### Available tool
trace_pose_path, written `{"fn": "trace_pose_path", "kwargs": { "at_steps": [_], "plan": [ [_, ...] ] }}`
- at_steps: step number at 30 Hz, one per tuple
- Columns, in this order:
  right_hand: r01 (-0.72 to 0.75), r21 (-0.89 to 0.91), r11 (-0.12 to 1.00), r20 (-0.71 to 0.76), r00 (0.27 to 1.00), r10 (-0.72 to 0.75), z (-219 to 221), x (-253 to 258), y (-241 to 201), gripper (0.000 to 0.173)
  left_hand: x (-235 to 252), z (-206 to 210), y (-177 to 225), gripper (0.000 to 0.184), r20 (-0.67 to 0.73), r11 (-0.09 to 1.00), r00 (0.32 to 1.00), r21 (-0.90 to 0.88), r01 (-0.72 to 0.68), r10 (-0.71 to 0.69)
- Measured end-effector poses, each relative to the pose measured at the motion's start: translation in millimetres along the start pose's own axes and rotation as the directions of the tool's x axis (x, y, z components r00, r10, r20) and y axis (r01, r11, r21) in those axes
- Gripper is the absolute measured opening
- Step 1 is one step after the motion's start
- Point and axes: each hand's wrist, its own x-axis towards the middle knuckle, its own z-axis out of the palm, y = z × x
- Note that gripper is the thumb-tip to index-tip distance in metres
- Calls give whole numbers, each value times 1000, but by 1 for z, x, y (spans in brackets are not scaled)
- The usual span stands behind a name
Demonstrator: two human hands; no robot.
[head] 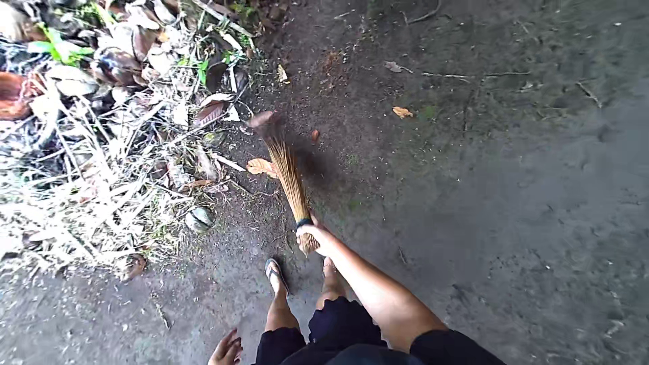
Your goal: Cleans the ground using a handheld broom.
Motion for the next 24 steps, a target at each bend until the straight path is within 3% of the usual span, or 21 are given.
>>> {"fn": "trace_pose_path", "kwargs": {
  "at_steps": [1, 2, 5, 7, 9, 11, 13, 15, 20, 22, 24],
  "plan": [
    [-54, -108, 993, 0, 998, 55, 1, -9, 10, 93, -7, 3, -4, 46, -11, 999, 1000, -36, 1, -1],
    [-116, -169, 979, -6, 993, 116, 3, -27, 23, 90, -15, 7, -9, 45, -22, 997, 1000, -74, 10, -11],
    [-339, -121, 933, 26, 938, 344, 8, -89, 62, 65, -31, 17, -24, 46, -44, 988, 998, -150, 43, -50],
    [-513, -49, 857, 69, 854, 515, 3, -117, 84, 39, -37, 23, -37, 45, -59, 981, 994, -176, 82, -93],
    [-672, 15, 741, 75, 739, 669, -6, -122, 107, 14, -41, 28, -50, 45, -71, 973, 988, -195, 122, -138],
    [-771, 32, 636, 2, 636, 771, -9, -106, 125, 12, -41, 31, -60, 44, -83, 967, 983, -209, 145, -165],
    [-800, -58, 597, -103, 600, 793, -16, -83, 137, 17, -42, 32, -64, 44, -95, 962, 979, -227, 154, -179],
    [-750, -217, 625, -161, 659, 735, -23, -59, 118, 24, -42, 31, -63, 43, -125, 956, 977, -259, 137, -173],
    [-439, -355, 825, -220, 897, 383, -15, -3, -37, 23, -40, 38, -46, 41, -105, 957, 991, -286, 55, -88],
    [-328, -586, 741, -243, 944, 225, -9, 12, -51, 40, -40, 52, -31, 41, -80, 955, 996, -296, 22, -48],
    [-247, -759, 602, -223, 968, 115, 2, 10, -24, 75, -40, 68, -5, 44, -59, 924, 998, -382, -31, 9]
  ]
}}
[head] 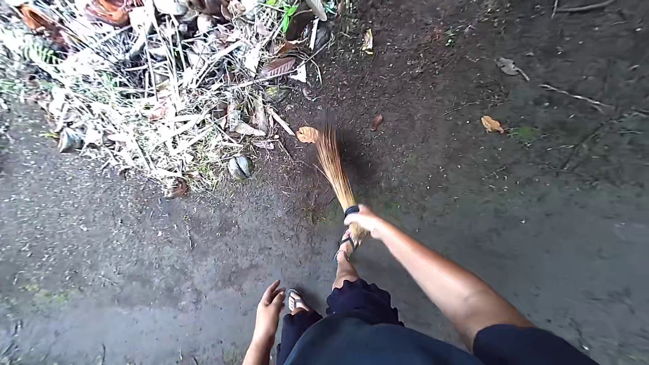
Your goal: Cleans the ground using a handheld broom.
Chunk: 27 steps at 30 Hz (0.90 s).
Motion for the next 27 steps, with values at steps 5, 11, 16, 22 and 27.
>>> {"fn": "trace_pose_path", "kwargs": {
  "at_steps": [5, 11, 16, 22, 27],
  "plan": [
    [184, -215, 959, 245, 961, -130, 92, -72, 37, 120, -4, 55, 32, 67, 225, 927, 971, -342, 153, -77],
    [228, -161, 960, 474, 871, -128, 119, -109, 63, 89, 32, 26, 1, 72, 125, 813, 984, -554, 176, -128],
    [-41, 91, 995, -2, 999, 42, 44, -105, 67, 62, 61, -17, -22, 33, 155, 501, 904, -789, 356, -398],
    [-85, 278, 957, -335, 925, 179, -5, -116, 85, 56, 160, 21, 86, 21, 253, 347, 925, -872, 345, -285],
    [-77, 316, 946, -361, 912, 195, 3, -112, 76, 59, 222, 77, 314, 23, 349, 652, 933, -729, 209, 92]
  ]
}}
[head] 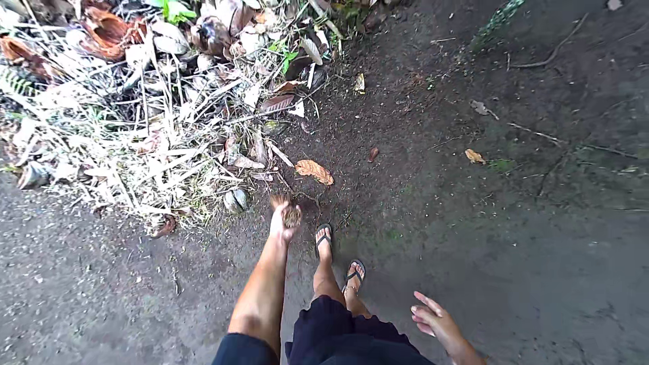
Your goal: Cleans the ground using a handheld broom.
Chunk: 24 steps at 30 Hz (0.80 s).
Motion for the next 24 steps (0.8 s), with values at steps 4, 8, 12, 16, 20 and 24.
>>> {"fn": "trace_pose_path", "kwargs": {
  "at_steps": [4, 8, 12, 16, 20, 24],
  "plan": [
    [-12, 54, 998, 19, 1000, 11, 29, 0, -21, 58, 28, 49, 38, 21, 188, 980, 978, 161, -121, 90],
    [-91, 125, 988, 3, 996, 91, 43, -8, -35, 59, -17, 44, 7, 44, 324, 980, 944, 198, -2, -63],
    [-178, 186, 966, -73, 978, 194, 35, -20, -32, 56, -101, 38, -29, 35, 247, 922, 902, 251, 295, -355],
    [-208, 240, 948, -153, 956, 249, 27, -32, -16, 54, -116, 33, -36, 19, 132, 759, 765, 314, 570, -630],
    [-239, 261, 935, -159, 945, 286, 34, -38, -6, 56, -55, 50, -18, 22, -10, 560, 681, 561, 610, -732],
    [-211, 291, 933, -161, 951, 265, 46, -47, -13, 55, 13, 100, 76, 20, -24, 619, 904, 721, 311, -426]
  ]
}}
